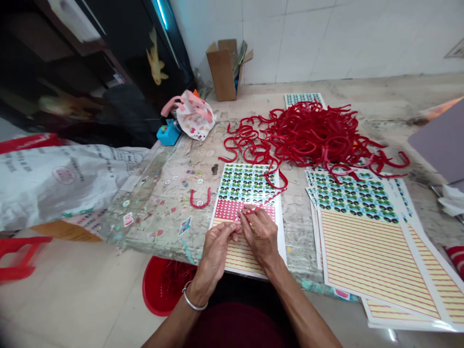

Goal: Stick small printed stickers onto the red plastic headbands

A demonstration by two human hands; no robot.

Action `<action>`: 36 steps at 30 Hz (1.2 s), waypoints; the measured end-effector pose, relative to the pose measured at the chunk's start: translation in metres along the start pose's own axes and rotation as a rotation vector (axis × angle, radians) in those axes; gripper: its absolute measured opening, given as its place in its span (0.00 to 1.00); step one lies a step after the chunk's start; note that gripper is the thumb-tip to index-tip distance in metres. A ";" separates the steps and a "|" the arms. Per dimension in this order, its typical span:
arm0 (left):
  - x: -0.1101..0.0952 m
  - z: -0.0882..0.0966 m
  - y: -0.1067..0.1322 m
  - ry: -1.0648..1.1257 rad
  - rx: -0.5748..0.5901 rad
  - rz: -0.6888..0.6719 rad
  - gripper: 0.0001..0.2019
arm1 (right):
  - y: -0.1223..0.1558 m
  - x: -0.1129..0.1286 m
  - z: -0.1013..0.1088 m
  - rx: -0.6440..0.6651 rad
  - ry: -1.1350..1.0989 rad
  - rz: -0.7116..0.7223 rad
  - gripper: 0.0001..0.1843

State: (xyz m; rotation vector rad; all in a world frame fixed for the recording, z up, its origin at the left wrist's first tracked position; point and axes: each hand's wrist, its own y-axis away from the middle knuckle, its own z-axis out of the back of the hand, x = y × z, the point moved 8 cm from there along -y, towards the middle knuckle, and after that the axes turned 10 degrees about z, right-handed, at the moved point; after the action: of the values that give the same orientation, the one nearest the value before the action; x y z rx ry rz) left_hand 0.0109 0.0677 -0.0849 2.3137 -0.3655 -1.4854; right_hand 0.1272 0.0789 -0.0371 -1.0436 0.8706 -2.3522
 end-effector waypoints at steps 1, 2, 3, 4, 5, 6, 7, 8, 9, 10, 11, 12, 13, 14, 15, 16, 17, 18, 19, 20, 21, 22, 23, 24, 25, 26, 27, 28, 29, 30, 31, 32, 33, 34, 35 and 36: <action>0.000 0.000 0.000 -0.002 0.000 0.005 0.08 | 0.000 0.000 0.000 -0.013 -0.013 -0.007 0.08; 0.001 0.000 0.000 -0.005 0.000 0.009 0.08 | 0.000 -0.001 0.001 -0.026 -0.033 -0.016 0.07; 0.001 0.001 0.000 -0.008 0.001 0.010 0.09 | -0.001 -0.001 0.001 -0.037 -0.057 -0.034 0.07; 0.000 0.000 0.000 -0.013 0.003 0.008 0.09 | -0.001 -0.003 0.001 -0.047 -0.087 -0.064 0.06; 0.000 0.000 0.000 -0.018 0.006 0.005 0.09 | -0.001 -0.005 0.001 -0.059 -0.121 -0.108 0.06; 0.000 0.000 0.001 -0.023 0.007 0.001 0.09 | -0.001 -0.009 0.002 -0.072 -0.160 -0.163 0.06; 0.000 0.000 0.002 -0.028 0.008 -0.003 0.09 | 0.000 -0.012 0.001 -0.082 -0.205 -0.224 0.06; 0.000 0.000 0.003 -0.033 0.006 -0.004 0.10 | 0.002 -0.016 0.000 -0.092 -0.252 -0.287 0.07; 0.000 0.000 0.003 -0.038 0.004 -0.003 0.10 | 0.003 -0.020 -0.001 -0.099 -0.299 -0.346 0.08; 0.001 0.001 0.004 -0.043 0.002 -0.004 0.10 | 0.005 -0.024 -0.002 -0.102 -0.341 -0.399 0.09; 0.001 0.001 0.005 -0.047 0.001 -0.006 0.10 | 0.006 -0.027 -0.004 -0.105 -0.375 -0.447 0.10; 0.002 0.001 0.006 -0.049 0.002 -0.009 0.10 | 0.008 -0.031 -0.006 -0.107 -0.406 -0.494 0.11; 0.003 0.002 0.006 -0.050 0.003 -0.012 0.10 | 0.010 -0.036 -0.007 -0.109 -0.436 -0.540 0.12; 0.003 0.002 0.007 -0.049 0.006 -0.015 0.10 | 0.013 -0.040 -0.009 -0.110 -0.466 -0.583 0.12; 0.004 0.003 0.007 -0.047 0.008 -0.016 0.10 | 0.015 -0.044 -0.011 -0.106 -0.498 -0.621 0.13; 0.005 0.004 0.008 -0.046 0.008 -0.015 0.10 | 0.016 -0.048 -0.014 -0.099 -0.533 -0.654 0.13; 0.007 0.005 0.008 -0.046 0.007 -0.012 0.09 | 0.018 -0.051 -0.016 -0.092 -0.566 -0.684 0.13; 0.008 0.006 0.009 -0.046 0.008 -0.009 0.09 | 0.020 -0.054 -0.018 -0.087 -0.595 -0.712 0.13; 0.009 0.007 0.010 -0.045 0.009 -0.008 0.09 | 0.022 -0.056 -0.020 -0.084 -0.623 -0.739 0.13; 0.010 0.008 0.011 -0.044 0.009 -0.009 0.09 | 0.023 -0.059 -0.022 -0.084 -0.652 -0.768 0.13; 0.011 0.009 0.012 -0.042 0.010 -0.010 0.09 | 0.025 -0.060 -0.024 -0.087 -0.684 -0.795 0.12; 0.012 0.010 0.012 -0.040 0.011 -0.009 0.09 | 0.027 -0.061 -0.026 -0.090 -0.717 -0.818 0.12; 0.013 0.011 0.013 -0.038 0.012 -0.008 0.09 | 0.028 -0.062 -0.029 -0.092 -0.753 -0.836 0.12; 0.014 0.012 0.014 -0.039 0.014 -0.004 0.09 | 0.029 -0.062 -0.031 -0.093 -0.788 -0.851 0.12; 0.014 0.012 0.014 -0.043 0.016 0.001 0.09 | 0.030 -0.062 -0.033 -0.091 -0.818 -0.867 0.13; 0.015 0.013 0.015 -0.050 0.019 0.007 0.10 | 0.031 -0.063 -0.036 -0.085 -0.839 -0.881 0.13; 0.015 0.014 0.015 -0.061 0.026 0.015 0.10 | 0.032 -0.063 -0.038 -0.075 -0.852 -0.894 0.14; 0.015 0.014 0.016 -0.074 0.035 0.024 0.10 | 0.032 -0.063 -0.039 -0.064 -0.859 -0.903 0.15; 0.015 0.015 0.016 -0.087 0.046 0.032 0.11 | 0.033 -0.063 -0.040 -0.053 -0.863 -0.906 0.15; 0.015 0.015 0.017 -0.100 0.056 0.039 0.11 | 0.033 -0.063 -0.041 -0.045 -0.865 -0.903 0.15; 0.015 0.016 0.018 -0.111 0.065 0.044 0.11 | 0.032 -0.063 -0.041 -0.043 -0.864 -0.896 0.14; 0.014 0.018 0.018 -0.122 0.071 0.046 0.11 | 0.032 -0.062 -0.040 -0.045 -0.859 -0.887 0.14; 0.014 0.019 0.019 -0.134 0.075 0.046 0.11 | 0.031 -0.062 -0.039 -0.046 -0.850 -0.875 0.13; 0.013 0.021 0.020 -0.152 0.080 0.047 0.11 | 0.030 -0.060 -0.038 -0.046 -0.838 -0.857 0.13; 0.012 0.022 0.020 -0.178 0.088 0.048 0.11 | 0.028 -0.058 -0.036 -0.044 -0.822 -0.835 0.12; 0.011 0.023 0.021 -0.215 0.095 0.049 0.11 | 0.026 -0.055 -0.034 -0.038 -0.807 -0.811 0.12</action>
State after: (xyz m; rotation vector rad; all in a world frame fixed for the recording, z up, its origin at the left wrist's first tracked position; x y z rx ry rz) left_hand -0.0060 0.0408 -0.0934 2.2035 -0.5574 -1.7317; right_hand 0.1387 0.1058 -0.1008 -2.4513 0.1737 -2.0669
